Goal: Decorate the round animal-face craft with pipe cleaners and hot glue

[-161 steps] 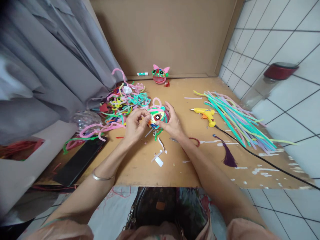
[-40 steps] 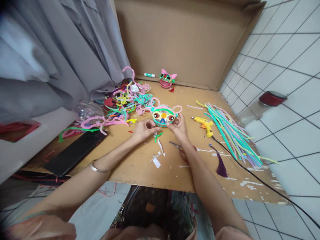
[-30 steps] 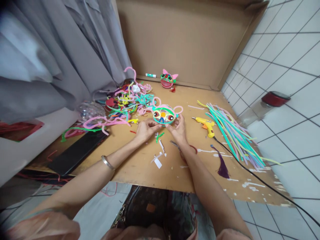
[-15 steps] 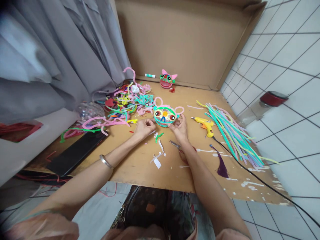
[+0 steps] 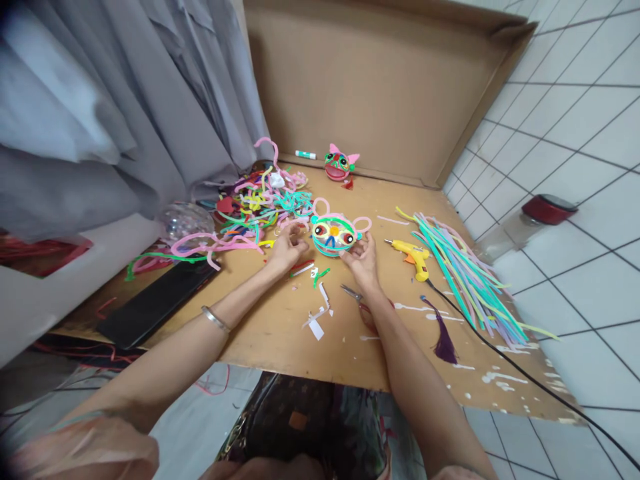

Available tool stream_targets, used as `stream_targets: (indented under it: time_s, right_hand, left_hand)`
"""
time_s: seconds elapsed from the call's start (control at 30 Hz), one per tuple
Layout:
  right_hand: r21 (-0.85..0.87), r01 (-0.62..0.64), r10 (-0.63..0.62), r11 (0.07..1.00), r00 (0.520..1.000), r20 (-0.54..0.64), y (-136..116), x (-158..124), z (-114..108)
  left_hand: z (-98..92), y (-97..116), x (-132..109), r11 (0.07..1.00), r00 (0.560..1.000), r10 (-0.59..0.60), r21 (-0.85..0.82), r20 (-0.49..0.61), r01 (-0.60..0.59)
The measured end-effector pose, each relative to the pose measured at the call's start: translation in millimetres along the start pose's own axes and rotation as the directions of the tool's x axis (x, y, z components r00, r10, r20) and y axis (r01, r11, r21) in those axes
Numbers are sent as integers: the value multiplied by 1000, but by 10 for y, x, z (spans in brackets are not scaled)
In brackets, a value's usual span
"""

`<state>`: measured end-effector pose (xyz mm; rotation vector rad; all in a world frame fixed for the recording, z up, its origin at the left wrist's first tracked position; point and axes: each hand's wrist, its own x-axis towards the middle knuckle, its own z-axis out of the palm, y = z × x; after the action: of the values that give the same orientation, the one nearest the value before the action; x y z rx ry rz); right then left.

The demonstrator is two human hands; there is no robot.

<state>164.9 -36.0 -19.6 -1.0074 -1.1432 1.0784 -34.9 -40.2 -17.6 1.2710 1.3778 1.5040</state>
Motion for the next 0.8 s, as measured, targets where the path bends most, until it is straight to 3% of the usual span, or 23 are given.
stream_targets:
  time_s: [0.1,0.2,0.3,0.57,0.8]
  right_hand:
    - [16,-25,25,1000,1000,-13,-3,-1,17]
    - [40,-46,47,998,999,-21,-16,-2,32]
    - [58,-44,46,997,999,-27,-52,-7,36]
    - [102,-33,39,994,998,-54,-239,-61,50]
    - [159,-73,80,985,996,-40,-366,-110,45]
  left_hand:
    - [55,38,45,968,987,-105,-216,121,129]
    - [126,80,42,913,952,-32,-379,304,152]
    - [141,114,11,903,917,40,-407,397,137]
    - [42,188,-59,902,957,-84,-387,278,192]
    - [48,270,-145,792,935,-76,-548,347,268]
